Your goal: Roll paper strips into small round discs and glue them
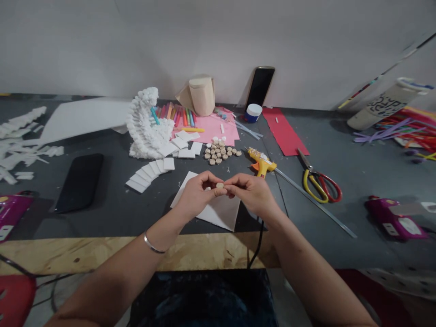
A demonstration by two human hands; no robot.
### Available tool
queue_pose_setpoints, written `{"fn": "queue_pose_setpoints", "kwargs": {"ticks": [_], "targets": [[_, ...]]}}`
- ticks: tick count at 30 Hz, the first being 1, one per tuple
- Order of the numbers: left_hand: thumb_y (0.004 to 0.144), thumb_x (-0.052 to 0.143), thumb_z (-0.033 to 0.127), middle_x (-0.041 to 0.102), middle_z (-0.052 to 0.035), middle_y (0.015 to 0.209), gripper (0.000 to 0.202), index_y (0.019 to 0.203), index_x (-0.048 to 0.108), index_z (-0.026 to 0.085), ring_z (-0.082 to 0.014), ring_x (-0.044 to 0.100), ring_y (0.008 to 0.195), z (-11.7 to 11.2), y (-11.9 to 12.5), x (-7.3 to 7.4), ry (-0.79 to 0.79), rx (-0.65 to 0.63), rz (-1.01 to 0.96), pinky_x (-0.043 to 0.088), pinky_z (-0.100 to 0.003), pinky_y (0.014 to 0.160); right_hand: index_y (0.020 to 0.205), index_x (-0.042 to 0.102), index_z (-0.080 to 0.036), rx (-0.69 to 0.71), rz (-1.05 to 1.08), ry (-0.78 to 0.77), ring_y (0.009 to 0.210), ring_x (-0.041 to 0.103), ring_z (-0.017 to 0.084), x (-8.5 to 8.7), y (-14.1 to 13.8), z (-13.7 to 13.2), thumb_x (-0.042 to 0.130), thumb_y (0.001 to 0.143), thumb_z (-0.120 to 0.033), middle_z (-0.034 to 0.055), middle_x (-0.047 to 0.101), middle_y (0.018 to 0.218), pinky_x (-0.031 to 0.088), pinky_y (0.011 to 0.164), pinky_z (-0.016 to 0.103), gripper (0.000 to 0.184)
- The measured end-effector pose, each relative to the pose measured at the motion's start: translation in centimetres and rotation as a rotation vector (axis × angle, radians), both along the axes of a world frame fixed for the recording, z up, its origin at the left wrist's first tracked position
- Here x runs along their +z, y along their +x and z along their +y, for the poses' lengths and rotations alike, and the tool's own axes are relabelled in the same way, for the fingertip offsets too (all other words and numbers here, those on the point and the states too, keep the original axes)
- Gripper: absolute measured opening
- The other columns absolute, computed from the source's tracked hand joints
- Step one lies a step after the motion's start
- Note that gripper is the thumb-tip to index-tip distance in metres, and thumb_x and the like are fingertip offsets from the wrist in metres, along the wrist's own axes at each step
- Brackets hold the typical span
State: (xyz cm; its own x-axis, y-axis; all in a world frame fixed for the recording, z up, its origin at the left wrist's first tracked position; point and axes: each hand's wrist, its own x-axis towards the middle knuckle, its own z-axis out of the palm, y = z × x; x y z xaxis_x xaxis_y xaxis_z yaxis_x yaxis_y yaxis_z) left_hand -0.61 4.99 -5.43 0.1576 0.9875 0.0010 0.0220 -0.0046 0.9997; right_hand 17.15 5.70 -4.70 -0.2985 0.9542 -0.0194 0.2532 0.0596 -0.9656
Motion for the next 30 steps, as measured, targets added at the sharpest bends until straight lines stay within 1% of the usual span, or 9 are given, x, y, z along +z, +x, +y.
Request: {"fn": "queue_pose_setpoints", "kwargs": {"ticks": [3,6,11,13,18,22,26,28,30], "targets": [[0.064,0.080,0.035,0.070,-0.0030,0.077,0.029,0.077,0.063,0.016,-0.0151,0.064,0.072,-0.1,0.3,0.1,-0.047,0.015,-0.032,0.050,-0.028,0.069,0.080,0.069,-0.018,-0.040,-0.004,0.003,0.060,0.057,0.011,-0.2,-0.4,0.0,0.065,0.079,-0.034,-0.0011,0.064,0.064,0.044,0.059,0.025,0.016],[0.068,0.077,0.034,0.072,-0.0051,0.082,0.026,0.084,0.067,0.016,-0.0164,0.066,0.076,-0.3,0.5,0.3,-0.029,0.072,0.017,0.051,-0.029,0.074,0.081,0.068,-0.018,-0.087,-0.008,0.020,0.062,0.058,0.012,-0.5,-0.8,0.1,0.063,0.080,-0.033,-0.0006,0.065,0.066,0.045,0.062,0.025,0.016],[0.081,0.067,0.037,0.073,-0.0051,0.080,0.024,0.093,0.071,0.016,-0.0166,0.067,0.076,-0.4,0.2,0.6,0.068,0.064,0.133,0.051,-0.028,0.073,0.084,0.067,-0.017,-0.093,0.040,0.033,0.064,0.060,0.013,-0.9,-0.7,0.4,0.064,0.080,-0.035,0.0011,0.068,0.071,0.047,0.063,0.026,0.018],[0.082,0.066,0.036,0.073,-0.0055,0.085,0.023,0.094,0.072,0.017,-0.0166,0.067,0.077,-0.3,-0.1,0.5,0.110,0.049,0.173,0.051,-0.027,0.073,0.084,0.068,-0.017,-0.067,0.014,0.068,0.064,0.060,0.013,-1.0,-0.5,0.6,0.064,0.080,-0.034,0.0008,0.067,0.071,0.047,0.063,0.026,0.018],[0.086,0.062,0.028,0.071,-0.0046,0.089,0.027,0.110,0.070,0.020,-0.0167,0.064,0.083,-0.1,-0.6,0.4,0.299,0.004,0.347,0.048,-0.028,0.077,0.087,0.068,-0.018,-0.040,-0.057,0.118,0.065,0.060,0.012,-1.4,-0.3,0.7,0.061,0.083,-0.033,0.0002,0.067,0.072,0.046,0.065,0.026,0.017],[0.089,0.057,0.029,0.069,-0.0050,0.087,0.022,0.102,0.073,0.020,-0.0167,0.062,0.082,0.0,-0.6,0.3,0.389,-0.012,0.408,0.046,-0.027,0.074,0.087,0.067,-0.019,-0.061,-0.064,0.130,0.065,0.060,0.013,-2.0,-0.3,0.8,0.061,0.083,-0.034,-0.0001,0.066,0.071,0.047,0.065,0.026,0.017],[0.086,0.061,0.029,0.069,-0.0043,0.083,0.019,0.096,0.074,0.020,-0.0164,0.061,0.079,0.0,-0.5,-0.1,0.361,0.029,0.352,0.046,-0.028,0.075,0.084,0.065,-0.019,-0.132,-0.118,0.160,0.063,0.059,0.013,-2.4,-0.7,0.7,0.064,0.081,-0.037,-0.0003,0.066,0.068,0.046,0.062,0.025,0.019],[0.082,0.065,0.031,0.070,-0.0045,0.083,0.018,0.093,0.075,0.019,-0.0157,0.060,0.075,0.2,-0.5,-0.3,0.283,0.044,0.246,0.046,-0.027,0.071,0.082,0.065,-0.019,-0.141,-0.138,0.181,0.063,0.059,0.013,-2.3,-0.7,0.8,0.064,0.080,-0.040,0.0001,0.066,0.068,0.045,0.061,0.026,0.021],[0.079,0.069,0.034,0.069,-0.0041,0.077,0.021,0.091,0.075,0.018,-0.0143,0.058,0.067,0.3,-0.5,-0.2,0.153,0.050,0.108,0.045,-0.026,0.063,0.084,0.065,-0.019,-0.136,-0.170,0.216,0.065,0.060,0.014,-1.9,-0.2,1.1,0.062,0.082,-0.043,0.0015,0.068,0.072,0.046,0.063,0.026,0.025]]}}
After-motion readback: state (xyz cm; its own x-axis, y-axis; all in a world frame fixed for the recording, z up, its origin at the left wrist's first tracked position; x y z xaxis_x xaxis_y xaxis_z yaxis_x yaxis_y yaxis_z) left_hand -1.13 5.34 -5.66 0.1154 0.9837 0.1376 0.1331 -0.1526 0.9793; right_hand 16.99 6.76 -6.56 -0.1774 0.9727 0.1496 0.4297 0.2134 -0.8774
